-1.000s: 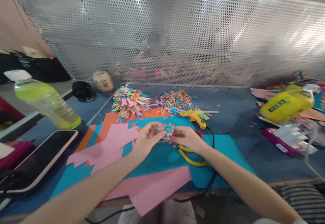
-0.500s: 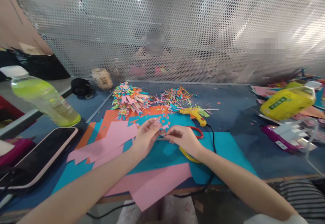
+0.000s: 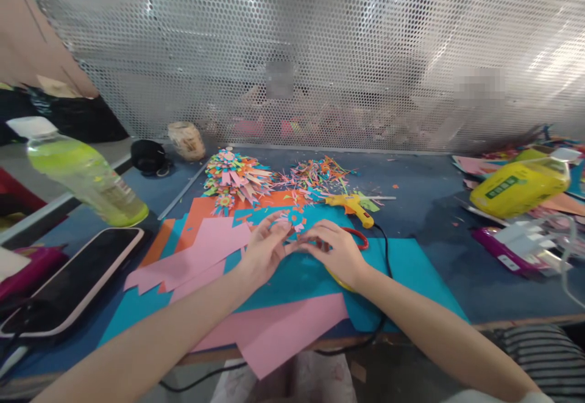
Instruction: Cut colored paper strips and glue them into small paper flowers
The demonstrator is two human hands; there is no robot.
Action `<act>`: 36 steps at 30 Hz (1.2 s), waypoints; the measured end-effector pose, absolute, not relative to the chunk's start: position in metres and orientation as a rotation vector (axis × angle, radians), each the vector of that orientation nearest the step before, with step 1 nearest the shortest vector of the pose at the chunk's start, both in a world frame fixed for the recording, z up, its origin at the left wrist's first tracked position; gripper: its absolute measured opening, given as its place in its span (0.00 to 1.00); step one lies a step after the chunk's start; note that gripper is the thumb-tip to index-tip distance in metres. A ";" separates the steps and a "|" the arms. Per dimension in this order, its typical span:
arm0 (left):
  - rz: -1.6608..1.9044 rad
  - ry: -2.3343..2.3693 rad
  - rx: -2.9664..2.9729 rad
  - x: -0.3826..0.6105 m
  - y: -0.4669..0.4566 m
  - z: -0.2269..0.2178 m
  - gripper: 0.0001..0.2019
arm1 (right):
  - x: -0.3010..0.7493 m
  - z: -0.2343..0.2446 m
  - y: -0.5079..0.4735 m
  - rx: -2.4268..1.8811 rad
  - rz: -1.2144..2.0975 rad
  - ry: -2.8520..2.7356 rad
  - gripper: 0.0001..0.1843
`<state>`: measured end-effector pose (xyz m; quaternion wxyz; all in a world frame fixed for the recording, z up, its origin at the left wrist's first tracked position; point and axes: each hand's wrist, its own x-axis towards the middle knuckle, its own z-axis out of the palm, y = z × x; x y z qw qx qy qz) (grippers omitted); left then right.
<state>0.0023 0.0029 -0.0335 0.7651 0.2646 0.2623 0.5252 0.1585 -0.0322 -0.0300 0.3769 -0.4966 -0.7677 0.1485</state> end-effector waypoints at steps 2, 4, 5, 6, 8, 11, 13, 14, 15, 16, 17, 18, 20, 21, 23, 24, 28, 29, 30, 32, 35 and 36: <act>1.134 0.586 0.570 0.002 0.003 -0.032 0.13 | 0.160 -0.029 -0.031 -1.263 0.390 -1.979 0.07; 1.128 0.586 0.571 0.001 0.002 -0.031 0.13 | 0.163 -0.028 -0.029 -1.234 0.407 -1.969 0.07; 1.127 0.581 0.574 0.001 0.003 -0.030 0.12 | 0.165 -0.027 -0.028 -1.217 0.406 -1.953 0.07; 1.129 0.570 0.576 0.000 0.003 -0.029 0.12 | 0.168 -0.027 -0.026 -1.205 0.392 -1.932 0.06; 1.143 0.543 0.575 -0.001 0.005 -0.028 0.11 | 0.176 -0.025 -0.023 -1.221 0.341 -1.888 0.07; 1.203 0.539 0.567 -0.004 0.011 -0.027 0.11 | 0.186 -0.025 -0.019 -1.255 0.276 -1.949 0.09; 1.244 0.572 0.560 -0.006 0.016 -0.028 0.11 | 0.190 -0.027 -0.019 -1.164 0.263 -2.143 0.09; 1.255 0.588 0.558 -0.007 0.019 -0.030 0.12 | 0.190 -0.028 -0.019 -1.086 0.259 -2.254 0.09; 1.261 0.602 0.559 -0.007 0.021 -0.031 0.12 | 0.189 -0.030 -0.020 -1.006 0.250 -2.359 0.09; 1.265 0.611 0.561 -0.008 0.023 -0.032 0.12 | 0.187 -0.031 -0.020 -0.936 0.230 -2.450 0.10; 1.266 0.615 0.567 -0.008 0.025 -0.033 0.12 | 0.186 -0.033 -0.021 -0.890 0.197 -2.526 0.11; 1.265 0.617 0.576 -0.009 0.025 -0.034 0.12 | 0.184 -0.034 -0.022 -0.871 0.149 -2.586 0.12; 1.262 0.617 0.592 -0.009 0.025 -0.035 0.13 | 0.183 -0.034 -0.024 -0.894 0.040 -2.672 0.14; 1.260 0.619 0.598 -0.009 0.025 -0.035 0.13 | 0.183 -0.034 -0.025 -0.922 -0.010 -2.699 0.14; 1.257 0.635 0.599 -0.008 0.023 -0.034 0.13 | 0.185 -0.033 -0.026 -0.992 -0.105 -2.717 0.14; 1.257 0.647 0.595 -0.008 0.023 -0.034 0.14 | 0.186 -0.033 -0.026 -1.021 -0.143 -2.719 0.14; 1.266 0.664 0.588 -0.008 0.023 -0.033 0.15 | 0.187 -0.033 -0.029 -1.045 -0.156 -2.725 0.15; 1.268 0.665 0.590 -0.008 0.024 -0.033 0.15 | 0.186 -0.033 -0.029 -1.043 -0.145 -2.727 0.15; 1.270 0.666 0.594 -0.008 0.024 -0.034 0.15 | 0.186 -0.033 -0.030 -1.046 -0.139 -2.728 0.15; 1.270 0.672 0.608 -0.009 0.024 -0.034 0.15 | 0.186 -0.032 -0.031 -1.062 -0.141 -2.734 0.15; 1.270 0.677 0.626 -0.009 0.024 -0.035 0.15 | 0.185 -0.032 -0.031 -1.072 -0.154 -2.740 0.16; 1.269 0.680 0.628 -0.009 0.024 -0.034 0.15 | 0.185 -0.032 -0.031 -1.070 -0.161 -2.740 0.16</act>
